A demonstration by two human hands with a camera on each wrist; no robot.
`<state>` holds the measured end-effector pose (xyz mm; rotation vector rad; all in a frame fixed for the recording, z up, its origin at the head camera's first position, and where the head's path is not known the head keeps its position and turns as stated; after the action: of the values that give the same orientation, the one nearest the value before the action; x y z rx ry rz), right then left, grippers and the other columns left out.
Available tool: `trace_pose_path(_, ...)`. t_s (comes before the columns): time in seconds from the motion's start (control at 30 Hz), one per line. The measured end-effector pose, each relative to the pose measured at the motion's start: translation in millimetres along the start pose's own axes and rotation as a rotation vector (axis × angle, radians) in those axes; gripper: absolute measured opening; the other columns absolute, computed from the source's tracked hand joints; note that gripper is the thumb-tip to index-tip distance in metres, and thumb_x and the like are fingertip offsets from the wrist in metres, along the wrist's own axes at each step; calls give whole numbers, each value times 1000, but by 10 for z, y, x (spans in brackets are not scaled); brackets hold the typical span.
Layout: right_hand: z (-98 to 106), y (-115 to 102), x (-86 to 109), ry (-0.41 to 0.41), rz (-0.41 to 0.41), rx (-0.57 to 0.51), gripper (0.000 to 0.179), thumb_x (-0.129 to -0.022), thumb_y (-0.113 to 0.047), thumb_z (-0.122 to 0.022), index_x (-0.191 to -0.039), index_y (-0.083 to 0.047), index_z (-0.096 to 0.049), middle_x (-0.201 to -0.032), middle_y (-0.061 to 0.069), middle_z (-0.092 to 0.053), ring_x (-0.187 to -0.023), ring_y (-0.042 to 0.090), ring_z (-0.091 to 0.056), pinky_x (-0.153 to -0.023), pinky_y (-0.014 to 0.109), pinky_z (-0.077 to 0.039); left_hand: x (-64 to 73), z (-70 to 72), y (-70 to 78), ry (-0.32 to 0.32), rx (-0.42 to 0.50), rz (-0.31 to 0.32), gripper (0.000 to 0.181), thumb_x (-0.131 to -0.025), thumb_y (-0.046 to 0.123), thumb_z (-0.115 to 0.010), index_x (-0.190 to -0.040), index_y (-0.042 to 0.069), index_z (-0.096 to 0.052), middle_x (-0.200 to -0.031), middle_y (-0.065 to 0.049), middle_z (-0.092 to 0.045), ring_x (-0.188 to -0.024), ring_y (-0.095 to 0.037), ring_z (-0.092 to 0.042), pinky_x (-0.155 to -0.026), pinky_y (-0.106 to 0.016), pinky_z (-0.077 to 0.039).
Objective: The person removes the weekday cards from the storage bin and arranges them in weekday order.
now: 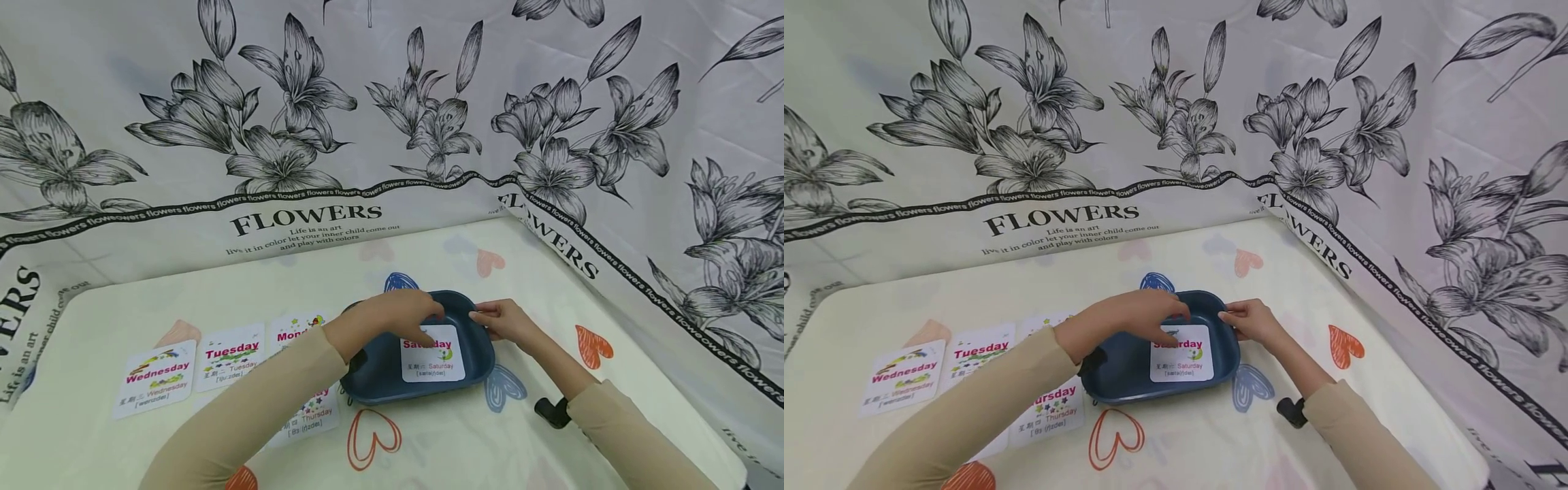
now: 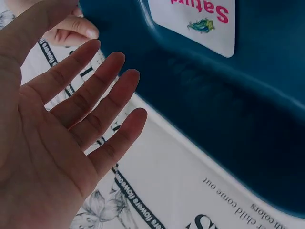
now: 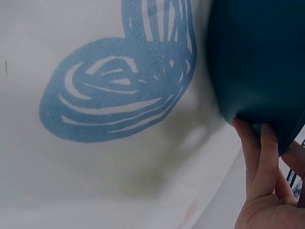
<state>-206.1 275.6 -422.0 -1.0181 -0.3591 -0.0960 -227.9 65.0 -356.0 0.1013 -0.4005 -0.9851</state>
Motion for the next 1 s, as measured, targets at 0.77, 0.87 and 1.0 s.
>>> trace_pose_path(0.77,5,17,1,-2,5,-35,46,-91,-20,-59,-123,12,-50,-103,22,-66,-82,23,-68,-69,32,-55,-392,-480,11,-86,-93,171,57,-73,43,-75,-123,21,-59,-114,0,-59,-96,-13,-54,-91,-33,-46)
trace_pose_path(0.87,10,21,-1,-9,20,-38,46,-91,-20,-58,-123,13,-50,-104,24,-65,-83,24,-68,-68,32,-55,-409,-524,32,-90,-114,176,64,-72,46,-75,-126,19,-56,-113,-1,-58,-96,-14,-54,-91,-34,-46)
trace_pose_path(1.0,14,19,-4,-9,25,-38,45,-92,-19,-58,-123,13,-50,-105,24,-64,-83,25,-68,-68,32,-55,-425,-557,54,-89,-128,196,78,-68,50,-76,-132,15,-49,-121,-6,-53,-104,-18,-53,-93,-37,-45)
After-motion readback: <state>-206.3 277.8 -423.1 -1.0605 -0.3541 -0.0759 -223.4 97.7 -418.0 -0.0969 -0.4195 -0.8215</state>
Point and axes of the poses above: each hand's wrist, its own x-axis away from the middle knuckle, its own z-axis out of the back of the hand, y = z × x, the point moved 2 cm from there along -x, towards the middle knuckle
